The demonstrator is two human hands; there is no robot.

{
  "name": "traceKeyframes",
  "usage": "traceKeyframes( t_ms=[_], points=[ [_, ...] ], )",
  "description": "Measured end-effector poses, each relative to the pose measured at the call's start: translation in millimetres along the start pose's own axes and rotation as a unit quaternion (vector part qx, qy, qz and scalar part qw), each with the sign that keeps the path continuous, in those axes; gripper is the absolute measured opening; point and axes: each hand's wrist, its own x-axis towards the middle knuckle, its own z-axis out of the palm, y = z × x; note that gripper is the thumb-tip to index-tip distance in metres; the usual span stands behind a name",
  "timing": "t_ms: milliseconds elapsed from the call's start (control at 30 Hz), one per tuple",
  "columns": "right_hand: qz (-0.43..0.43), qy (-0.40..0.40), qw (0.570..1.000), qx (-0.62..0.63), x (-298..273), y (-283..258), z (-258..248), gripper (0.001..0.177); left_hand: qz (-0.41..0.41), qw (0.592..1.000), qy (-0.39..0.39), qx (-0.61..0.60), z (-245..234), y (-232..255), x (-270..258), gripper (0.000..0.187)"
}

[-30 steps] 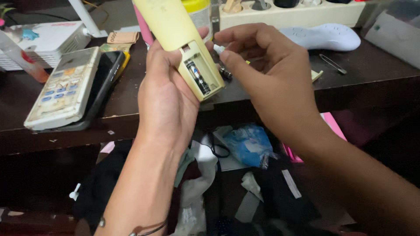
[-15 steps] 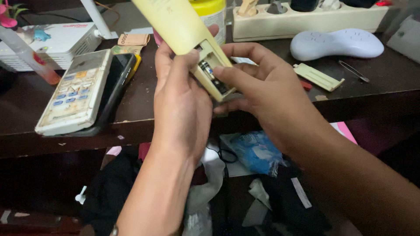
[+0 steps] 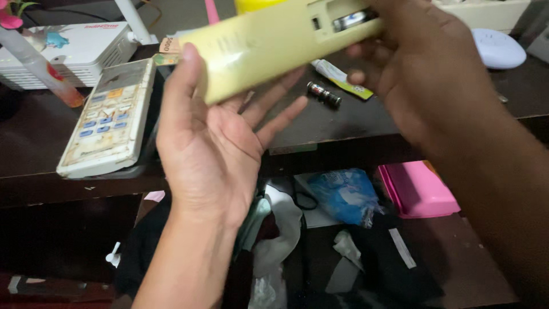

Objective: The person opens the battery compartment of a yellow remote control, removes existing batteries, and inserts new ones. They then close the compartment and briefly compare the remote to another device before handling the batteries again.

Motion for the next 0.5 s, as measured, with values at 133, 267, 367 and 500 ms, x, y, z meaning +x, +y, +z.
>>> traceKeyframes(
  t_ms=[133, 267, 367, 500],
  points=[
    [-0.035, -0.058, 0.998, -0.006, 14, -4, 1, 0.016, -0.097, 0.994, -0.011, -0.039, -6, 13, -2, 0.077],
    [-0.048, -0.080, 0.994, -0.055, 10, -13, 16, 0.013, -0.112, 0.988, -0.089, 0.064, -5, 17, 1, 0.067],
    [-0.057, -0.083, 0.992, -0.081, 4, -16, 31, 0.013, -0.123, 0.976, -0.113, 0.137, 5, 12, 10, 0.054],
    [-0.050, -0.068, 0.990, -0.112, -4, -19, 36, 0.015, -0.084, 0.981, -0.129, 0.114, 13, 9, 13, 0.047]
  ],
)
